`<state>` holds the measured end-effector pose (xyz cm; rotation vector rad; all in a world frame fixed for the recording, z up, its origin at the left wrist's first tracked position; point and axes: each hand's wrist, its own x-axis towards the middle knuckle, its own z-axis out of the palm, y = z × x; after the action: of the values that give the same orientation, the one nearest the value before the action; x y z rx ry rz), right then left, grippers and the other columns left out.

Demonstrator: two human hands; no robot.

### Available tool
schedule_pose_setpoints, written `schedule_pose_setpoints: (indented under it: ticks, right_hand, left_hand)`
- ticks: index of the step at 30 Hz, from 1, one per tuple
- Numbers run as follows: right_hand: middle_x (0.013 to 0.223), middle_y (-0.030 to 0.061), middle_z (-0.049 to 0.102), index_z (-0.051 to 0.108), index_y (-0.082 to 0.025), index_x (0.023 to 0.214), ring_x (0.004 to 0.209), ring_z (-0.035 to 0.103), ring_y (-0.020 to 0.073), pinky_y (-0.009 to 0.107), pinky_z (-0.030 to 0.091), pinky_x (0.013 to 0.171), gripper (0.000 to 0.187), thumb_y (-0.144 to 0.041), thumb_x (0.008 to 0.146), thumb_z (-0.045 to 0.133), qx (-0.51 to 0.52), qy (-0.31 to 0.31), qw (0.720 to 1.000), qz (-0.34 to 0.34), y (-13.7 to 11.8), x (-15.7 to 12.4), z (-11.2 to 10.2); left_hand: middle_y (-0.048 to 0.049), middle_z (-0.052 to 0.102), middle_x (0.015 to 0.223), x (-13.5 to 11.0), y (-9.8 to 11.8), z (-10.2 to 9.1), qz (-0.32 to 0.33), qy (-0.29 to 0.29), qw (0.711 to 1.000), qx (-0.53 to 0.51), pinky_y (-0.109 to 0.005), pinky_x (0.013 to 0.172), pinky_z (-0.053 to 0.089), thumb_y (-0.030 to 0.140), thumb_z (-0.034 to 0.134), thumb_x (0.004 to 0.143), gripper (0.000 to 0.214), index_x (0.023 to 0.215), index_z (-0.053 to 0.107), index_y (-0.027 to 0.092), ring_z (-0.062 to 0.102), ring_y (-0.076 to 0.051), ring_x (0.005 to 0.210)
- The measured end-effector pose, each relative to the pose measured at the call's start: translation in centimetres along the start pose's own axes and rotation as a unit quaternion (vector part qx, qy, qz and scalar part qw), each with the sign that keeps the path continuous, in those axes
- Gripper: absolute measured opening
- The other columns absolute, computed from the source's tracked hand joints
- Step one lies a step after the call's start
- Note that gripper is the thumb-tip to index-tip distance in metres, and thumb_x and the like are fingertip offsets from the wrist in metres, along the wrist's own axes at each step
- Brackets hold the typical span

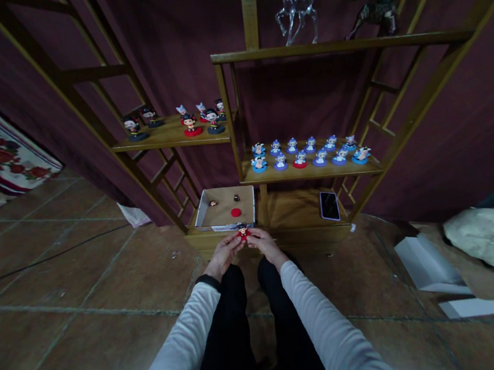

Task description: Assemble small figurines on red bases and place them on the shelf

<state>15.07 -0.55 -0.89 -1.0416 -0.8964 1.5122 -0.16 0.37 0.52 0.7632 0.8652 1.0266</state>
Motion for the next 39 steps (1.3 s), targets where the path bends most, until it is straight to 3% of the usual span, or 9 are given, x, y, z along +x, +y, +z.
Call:
schedule_pose_setpoints:
  ticks: [7,18,39]
  right_hand:
    - [0.089,0.0030,0.067,0.065,-0.021,0.096,0.069,0.060,0.0112,0.026,0.049,0.066,0.039,-0.035,0.060,0.073,0.000,0.007,1.000,-0.007,0.10,0.04,0.08]
    - [0.084,0.0031,0.067,0.066,-0.020,0.095,0.068,0.058,0.0116,0.026,0.047,0.066,0.042,-0.036,0.057,0.075,0.008,0.008,1.000,-0.001,-0.37,-0.32,0.35]
    - [0.093,0.0046,0.066,0.064,-0.022,0.096,0.077,0.060,0.0149,0.028,0.048,0.067,0.044,-0.035,0.055,0.075,-0.021,0.004,1.000,0.012,-0.48,-0.05,-0.46]
  left_hand:
    - [-0.0100,0.067,0.099,0.13,-0.01,0.00,0.005,0.001,1.000,0.018,-0.030,0.082,0.049,0.020,0.070,0.069,0.031,0.098,0.064,0.012,0.064,-0.013,0.082]
    - [-0.0078,0.068,0.090,0.28,-0.14,-0.15,-0.008,0.000,0.999,-0.038,-0.025,0.079,0.047,0.012,0.075,0.062,0.038,0.098,0.064,0.013,0.063,-0.012,0.079]
    - [-0.0072,0.068,0.085,0.20,0.19,-0.02,-0.036,-0.005,0.999,-0.025,-0.024,0.076,0.046,0.011,0.075,0.061,0.036,0.096,0.065,0.013,0.063,-0.012,0.076]
